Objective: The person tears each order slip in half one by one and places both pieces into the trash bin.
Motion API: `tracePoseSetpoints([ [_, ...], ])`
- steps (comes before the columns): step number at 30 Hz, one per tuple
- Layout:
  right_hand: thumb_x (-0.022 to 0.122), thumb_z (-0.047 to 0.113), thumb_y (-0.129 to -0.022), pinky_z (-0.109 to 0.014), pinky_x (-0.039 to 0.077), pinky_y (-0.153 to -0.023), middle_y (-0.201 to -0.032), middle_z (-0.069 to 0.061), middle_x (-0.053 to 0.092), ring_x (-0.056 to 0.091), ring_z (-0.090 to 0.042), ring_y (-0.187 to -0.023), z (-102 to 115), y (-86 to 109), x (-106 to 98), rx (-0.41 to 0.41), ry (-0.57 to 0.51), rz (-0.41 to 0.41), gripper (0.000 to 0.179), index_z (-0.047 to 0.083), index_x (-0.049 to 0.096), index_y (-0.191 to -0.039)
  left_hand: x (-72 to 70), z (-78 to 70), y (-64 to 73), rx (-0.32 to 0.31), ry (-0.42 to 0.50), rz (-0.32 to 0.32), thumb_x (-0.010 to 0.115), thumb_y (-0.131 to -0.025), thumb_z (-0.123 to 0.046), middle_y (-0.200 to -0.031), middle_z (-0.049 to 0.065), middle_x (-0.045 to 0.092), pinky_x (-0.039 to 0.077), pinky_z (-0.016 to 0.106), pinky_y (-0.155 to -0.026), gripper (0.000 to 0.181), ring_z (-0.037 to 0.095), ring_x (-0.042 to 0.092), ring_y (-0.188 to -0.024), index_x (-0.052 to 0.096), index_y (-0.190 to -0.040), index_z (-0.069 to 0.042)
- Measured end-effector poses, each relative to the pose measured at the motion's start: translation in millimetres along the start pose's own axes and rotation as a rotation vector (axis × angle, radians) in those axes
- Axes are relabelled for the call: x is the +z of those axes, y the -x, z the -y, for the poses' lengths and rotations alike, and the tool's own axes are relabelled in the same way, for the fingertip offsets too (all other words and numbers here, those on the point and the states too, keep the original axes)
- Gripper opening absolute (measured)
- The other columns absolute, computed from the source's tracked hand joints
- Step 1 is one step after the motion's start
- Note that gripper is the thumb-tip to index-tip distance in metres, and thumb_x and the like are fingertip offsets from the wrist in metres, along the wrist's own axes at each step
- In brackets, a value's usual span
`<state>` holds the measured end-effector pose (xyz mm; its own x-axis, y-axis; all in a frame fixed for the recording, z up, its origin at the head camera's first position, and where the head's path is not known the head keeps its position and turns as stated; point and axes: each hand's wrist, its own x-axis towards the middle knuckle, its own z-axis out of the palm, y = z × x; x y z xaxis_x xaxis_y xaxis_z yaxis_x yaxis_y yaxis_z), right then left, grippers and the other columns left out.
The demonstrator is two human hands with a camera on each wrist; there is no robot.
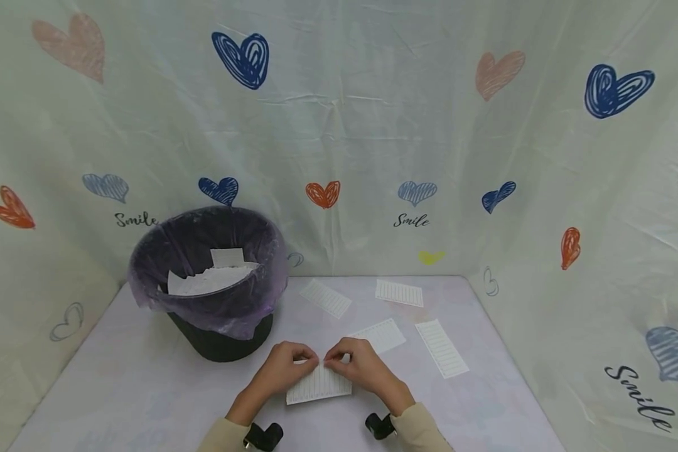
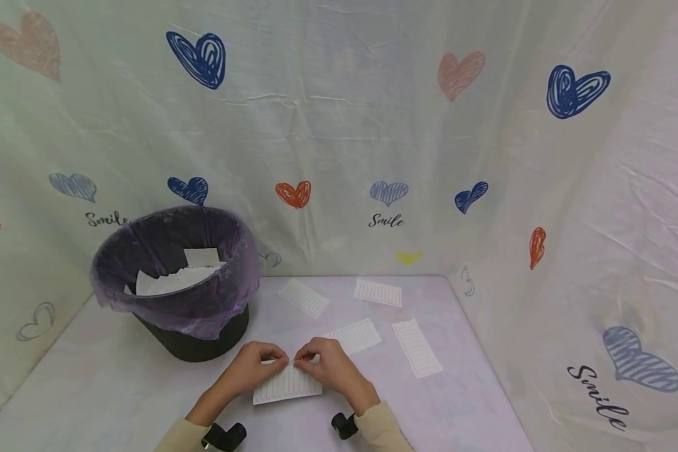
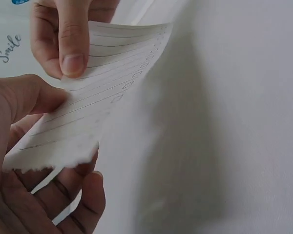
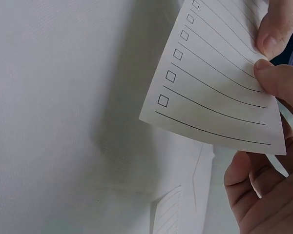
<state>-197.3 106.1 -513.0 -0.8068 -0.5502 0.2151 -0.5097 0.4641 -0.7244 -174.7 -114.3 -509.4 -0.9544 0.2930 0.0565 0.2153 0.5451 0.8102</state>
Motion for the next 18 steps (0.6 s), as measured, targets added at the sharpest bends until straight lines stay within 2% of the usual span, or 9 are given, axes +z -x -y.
tracePoseSetpoints([
  [6, 0.078, 0.017, -0.093, -0.017, 0.048, -0.068, -0.088, 0.006, 0.074, 0.06, 0.004, -0.081, 2.2, 2.4, 1.8, -0.005, -0.008, -0.003, 0.004, 0.016, 0.081, -0.095, 1.9, 0.5, 1.2, -0.055, 0.016, -0.019, 0.074, -0.091, -0.02, -0.095, 0.001, 0.079, 0.056, 0.053, -0.093, 0.011, 0.028, 0.073, -0.102, 0.081, -0.088, -0.012],
  [18, 0.077, 0.018, -0.094, -0.019, 0.05, -0.07, -0.091, 0.006, 0.073, 0.062, 0.002, -0.084, 4.4, 1.8, 2.8, 0.005, 0.013, -0.008, 0.004, 0.016, 0.08, -0.095, 3.1, 3.8, 1.1, -0.089, 0.019, -0.043, 0.072, -0.092, -0.022, -0.099, 0.004, 0.079, 0.054, 0.053, -0.093, 0.015, 0.029, 0.072, -0.103, 0.081, -0.092, -0.01],
])
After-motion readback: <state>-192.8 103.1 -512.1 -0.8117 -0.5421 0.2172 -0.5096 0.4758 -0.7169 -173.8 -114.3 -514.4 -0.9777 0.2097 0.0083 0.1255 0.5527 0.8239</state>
